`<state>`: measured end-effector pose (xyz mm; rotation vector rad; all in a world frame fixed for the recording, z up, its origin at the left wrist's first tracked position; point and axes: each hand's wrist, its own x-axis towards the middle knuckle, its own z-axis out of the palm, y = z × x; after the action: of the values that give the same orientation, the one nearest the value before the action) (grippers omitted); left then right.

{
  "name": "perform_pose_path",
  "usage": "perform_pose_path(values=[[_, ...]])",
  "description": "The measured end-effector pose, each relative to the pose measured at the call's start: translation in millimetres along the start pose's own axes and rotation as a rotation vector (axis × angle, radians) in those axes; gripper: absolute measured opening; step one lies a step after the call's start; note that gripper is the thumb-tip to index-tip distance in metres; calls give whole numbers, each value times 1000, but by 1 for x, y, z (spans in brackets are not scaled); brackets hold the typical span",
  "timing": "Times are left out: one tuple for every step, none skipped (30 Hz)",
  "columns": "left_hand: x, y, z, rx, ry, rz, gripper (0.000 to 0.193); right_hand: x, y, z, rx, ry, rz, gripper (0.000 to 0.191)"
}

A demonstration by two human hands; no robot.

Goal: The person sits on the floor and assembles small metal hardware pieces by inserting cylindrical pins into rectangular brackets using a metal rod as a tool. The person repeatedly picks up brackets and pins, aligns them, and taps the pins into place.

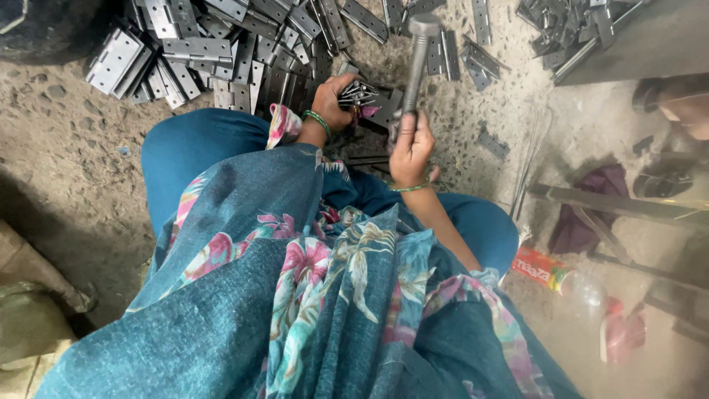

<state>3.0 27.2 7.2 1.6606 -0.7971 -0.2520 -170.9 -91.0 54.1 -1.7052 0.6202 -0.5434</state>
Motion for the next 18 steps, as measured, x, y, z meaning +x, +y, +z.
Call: perform_pose_path(values=[[0,0,0,-20,-16,-14,52,-3,-2,3,-178,-1,-101,32],[0,0,0,-1,2,-6,52,-5,-3,8,-355,-2,-211,32],[0,0,0,19,24,6,52,-4,-4,14,-530,-3,-327,31],[1,0,0,39,46,16,53,-1,-5,20,-613,-45,-321,30],[2,0,0,25,70,60,55,1,-7,24,-697,-90,-308,30],[1,0,1,11,93,101,58,2,-10,26,-781,-136,-290,30],[2,0,1,4,124,150,61,3,-13,25,-709,-123,-258,28],[2,-1,1,20,88,109,56,4,-17,23,-634,-112,-224,26],[2,-1,1,25,42,57,51,0,-21,18,-569,-102,-174,24],[1,-1,1,28,-3,4,46,-4,-25,13,-508,-75,-191,23],[1,-1,1,28,10,5,48,-7,-29,11,-442,-46,-215,23],[0,-2,2,28,22,12,49,-10,-30,10,-376,-13,-243,23],[0,-3,2,27,32,22,51,-12,-31,12,-437,-20,-334,22],[-1,-3,3,22,44,48,50,-13,-31,16,-498,-28,-426,21],[-1,-3,3,17,58,78,49,-12,-30,21,-559,-34,-521,20],[0,-3,3,13,73,109,49,-11,-28,26,-611,-66,-477,20],[0,-3,4,-17,86,105,49,-9,-27,29,-662,-100,-429,21],[0,-2,4,-47,95,98,49,-8,-27,31,-714,-135,-374,22]])
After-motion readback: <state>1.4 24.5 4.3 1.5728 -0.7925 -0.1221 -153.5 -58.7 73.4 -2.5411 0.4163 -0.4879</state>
